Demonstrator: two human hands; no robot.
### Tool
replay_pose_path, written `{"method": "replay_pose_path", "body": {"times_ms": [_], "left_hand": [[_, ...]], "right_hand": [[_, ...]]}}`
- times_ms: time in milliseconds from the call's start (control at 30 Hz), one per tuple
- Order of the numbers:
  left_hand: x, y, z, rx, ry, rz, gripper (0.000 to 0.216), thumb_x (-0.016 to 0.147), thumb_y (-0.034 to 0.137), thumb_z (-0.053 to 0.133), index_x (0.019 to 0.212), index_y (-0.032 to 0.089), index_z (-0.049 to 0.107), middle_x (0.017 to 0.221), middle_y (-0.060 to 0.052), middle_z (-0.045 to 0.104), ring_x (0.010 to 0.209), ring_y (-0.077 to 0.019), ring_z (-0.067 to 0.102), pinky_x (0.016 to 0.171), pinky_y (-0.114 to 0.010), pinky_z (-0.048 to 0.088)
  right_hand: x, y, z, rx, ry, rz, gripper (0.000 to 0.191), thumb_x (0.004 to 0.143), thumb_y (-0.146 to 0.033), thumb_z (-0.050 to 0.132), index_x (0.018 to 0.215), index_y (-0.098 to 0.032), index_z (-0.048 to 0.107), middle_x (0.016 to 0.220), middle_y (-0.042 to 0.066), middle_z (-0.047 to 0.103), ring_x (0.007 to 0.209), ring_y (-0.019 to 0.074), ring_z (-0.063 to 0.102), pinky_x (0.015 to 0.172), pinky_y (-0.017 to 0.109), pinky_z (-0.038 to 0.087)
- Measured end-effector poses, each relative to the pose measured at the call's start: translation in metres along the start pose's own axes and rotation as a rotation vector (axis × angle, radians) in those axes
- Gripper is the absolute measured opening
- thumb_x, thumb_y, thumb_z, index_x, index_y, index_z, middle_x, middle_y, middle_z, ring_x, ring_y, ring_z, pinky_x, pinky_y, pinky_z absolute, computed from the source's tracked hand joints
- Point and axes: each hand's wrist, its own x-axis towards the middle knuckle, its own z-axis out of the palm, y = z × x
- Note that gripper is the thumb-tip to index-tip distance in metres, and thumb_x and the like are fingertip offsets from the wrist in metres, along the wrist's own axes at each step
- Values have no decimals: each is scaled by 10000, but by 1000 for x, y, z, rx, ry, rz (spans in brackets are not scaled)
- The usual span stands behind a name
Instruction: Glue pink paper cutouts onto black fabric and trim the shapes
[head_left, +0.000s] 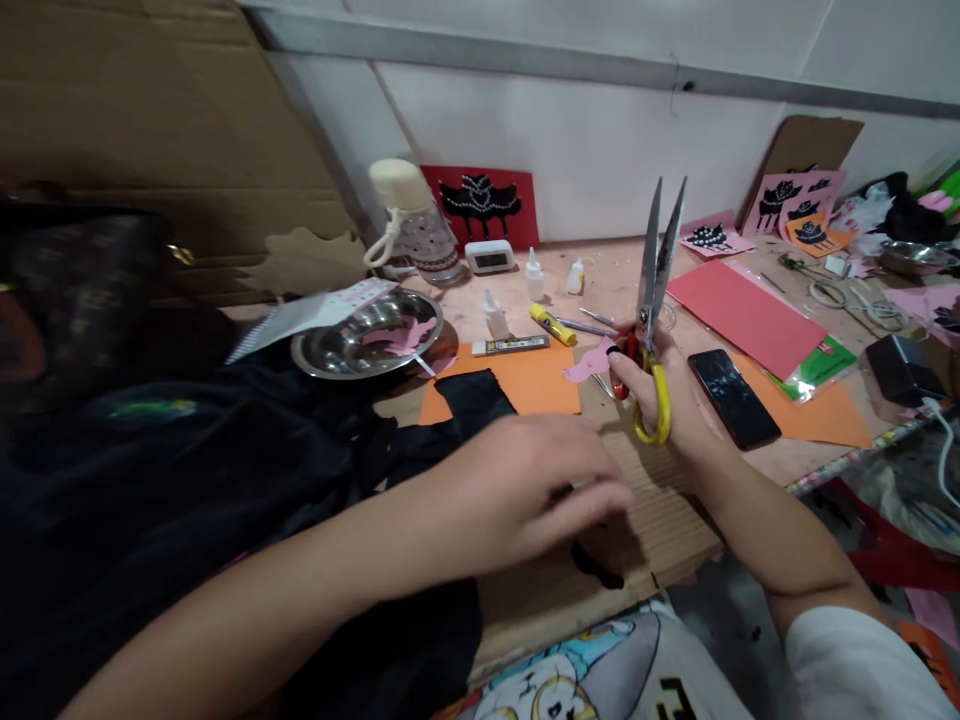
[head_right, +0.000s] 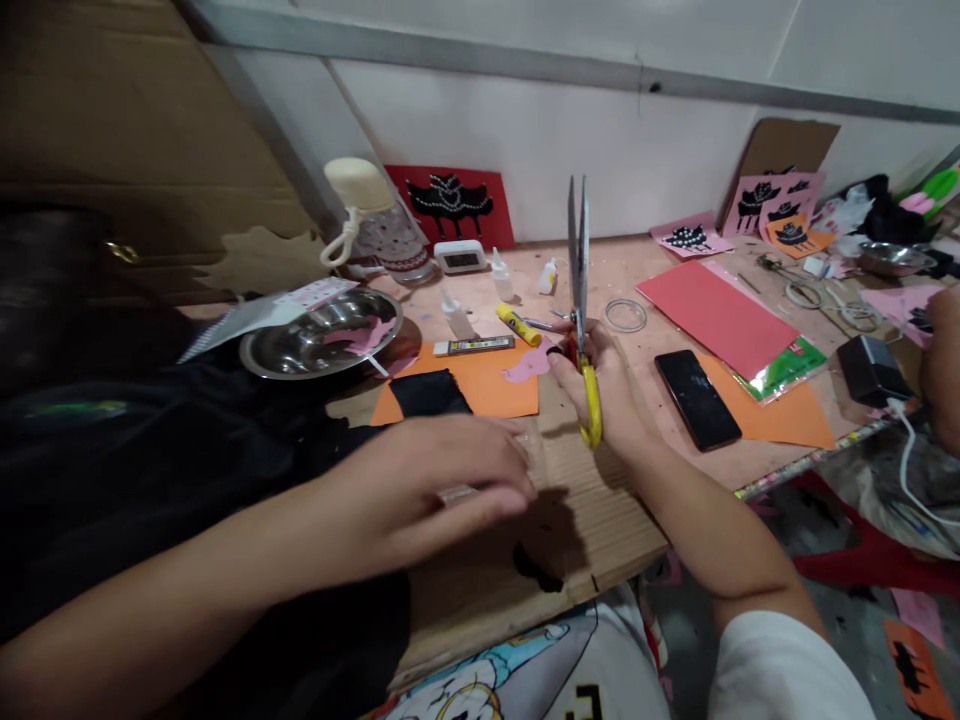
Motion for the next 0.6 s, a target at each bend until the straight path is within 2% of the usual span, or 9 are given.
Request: {"method": "replay_pose_path", "body": {"times_ms": [67, 100, 200, 267, 367, 433, 467, 533, 600], "left_hand": [[1, -12, 14, 149, -10, -135, 577, 1116, 523, 256, 1062, 224, 746, 1038, -78, 804, 995, -244, 749, 930, -395, 592], [-1, -17, 29, 180, -23, -176, 570, 1119, 475, 250, 1147, 171, 731, 1182, -151, 780, 1125, -313, 721, 1015, -498, 563], [-15, -18, 86, 154, -128, -163, 645, 1063, 526, 416, 1413, 12, 588, 1537, -330, 537, 1469, -461, 483, 1185, -665, 405], [-26, -8, 108, -49, -291, 3, 695, 1057, 496, 439, 1572, 30, 425, 1671, -273, 381, 1580, -391, 335, 1293, -602, 287], [-31, 6, 103, -587, -528, 210, 579, 1110, 357, 263, 1624, 111, 368, 1621, -127, 523, 1500, -176, 492, 1230, -301, 424], [-28, 7, 92, -648, -445, 236, 596, 1089, 395, 358, 1596, 86, 411, 1643, -145, 487, 1543, -200, 427, 1274, -314, 362], [-26, 4, 90, -542, -343, 200, 610, 1065, 419, 426, 1574, 83, 448, 1658, -163, 460, 1590, -248, 339, 1331, -402, 256], [-25, -2, 92, -226, -193, -2, 672, 1027, 466, 520, 1562, 66, 456, 1706, -233, 324, 1631, -379, 152, 1327, -636, 78], [-27, -5, 100, -68, -199, -205, 773, 1016, 498, 535, 1595, 16, 367, 1722, -299, 169, 1618, -450, 83, 1280, -737, 103]], "right_hand": [[0, 2, -1, -34, -7, -17, 281, 902, -316, 696, 1144, -272, 560, 918, -9, 588, 757, 163, 564, 666, 300, 473], [0, 2, -1, -43, -12, -21, 285, 904, -321, 698, 1149, -273, 560, 913, -9, 585, 752, 165, 562, 660, 302, 473], [3, 3, -1, -44, -18, 0, 299, 893, -357, 714, 1128, -274, 548, 857, -25, 555, 697, 157, 540, 637, 304, 471], [5, 2, 0, -41, -16, 20, 326, 873, -392, 733, 1105, -277, 535, 836, -33, 538, 673, 151, 529, 622, 301, 467], [6, -1, 1, -61, -19, 19, 331, 858, -383, 738, 1095, -280, 532, 861, -22, 550, 696, 152, 543, 629, 302, 473], [5, -3, 2, -75, -19, 14, 306, 865, -338, 717, 1105, -276, 537, 874, -14, 564, 728, 160, 563, 662, 313, 492], [4, -4, 2, -70, -18, 8, 300, 864, -318, 710, 1107, -273, 540, 880, -10, 571, 746, 165, 573, 686, 320, 502], [3, -7, 2, -44, -6, -12, 293, 854, -301, 710, 1094, -270, 544, 878, -11, 577, 764, 170, 581, 718, 329, 511], [1, -9, 2, -24, -6, -16, 297, 843, -306, 723, 1079, -270, 547, 866, -18, 575, 756, 168, 576, 723, 329, 510]]}}
